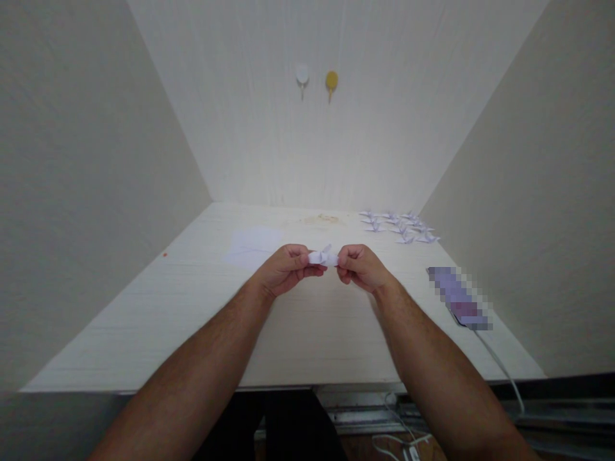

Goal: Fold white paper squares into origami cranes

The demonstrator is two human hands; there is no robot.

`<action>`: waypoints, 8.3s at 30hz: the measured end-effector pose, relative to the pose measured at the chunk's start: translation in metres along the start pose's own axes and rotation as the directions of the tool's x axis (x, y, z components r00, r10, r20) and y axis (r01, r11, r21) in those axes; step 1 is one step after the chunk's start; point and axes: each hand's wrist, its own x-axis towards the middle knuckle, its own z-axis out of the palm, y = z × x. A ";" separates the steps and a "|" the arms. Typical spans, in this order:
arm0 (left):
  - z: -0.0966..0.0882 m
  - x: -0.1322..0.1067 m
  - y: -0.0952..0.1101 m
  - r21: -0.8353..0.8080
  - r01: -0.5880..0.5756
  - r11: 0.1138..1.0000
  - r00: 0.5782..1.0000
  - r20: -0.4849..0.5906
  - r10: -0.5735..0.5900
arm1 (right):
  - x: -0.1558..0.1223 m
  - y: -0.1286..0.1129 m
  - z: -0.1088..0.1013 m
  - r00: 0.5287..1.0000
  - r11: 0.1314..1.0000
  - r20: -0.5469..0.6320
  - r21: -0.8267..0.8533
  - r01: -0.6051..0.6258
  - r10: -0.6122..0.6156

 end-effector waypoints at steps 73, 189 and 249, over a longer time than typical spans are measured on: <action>-0.010 0.018 -0.019 0.346 -0.129 0.929 0.923 -0.300 0.240 | -0.001 0.013 0.024 0.844 0.435 -0.089 -0.883 0.179 -0.528; -0.017 0.019 -0.025 0.564 0.145 0.813 0.891 -0.431 0.140 | 0.032 -0.005 -0.026 0.649 0.705 -0.744 -0.547 -0.452 -0.161; -0.070 0.027 0.059 0.740 0.644 0.195 0.590 -0.643 0.489 | 0.027 0.022 0.011 0.803 0.480 -0.439 -0.849 -0.223 -0.404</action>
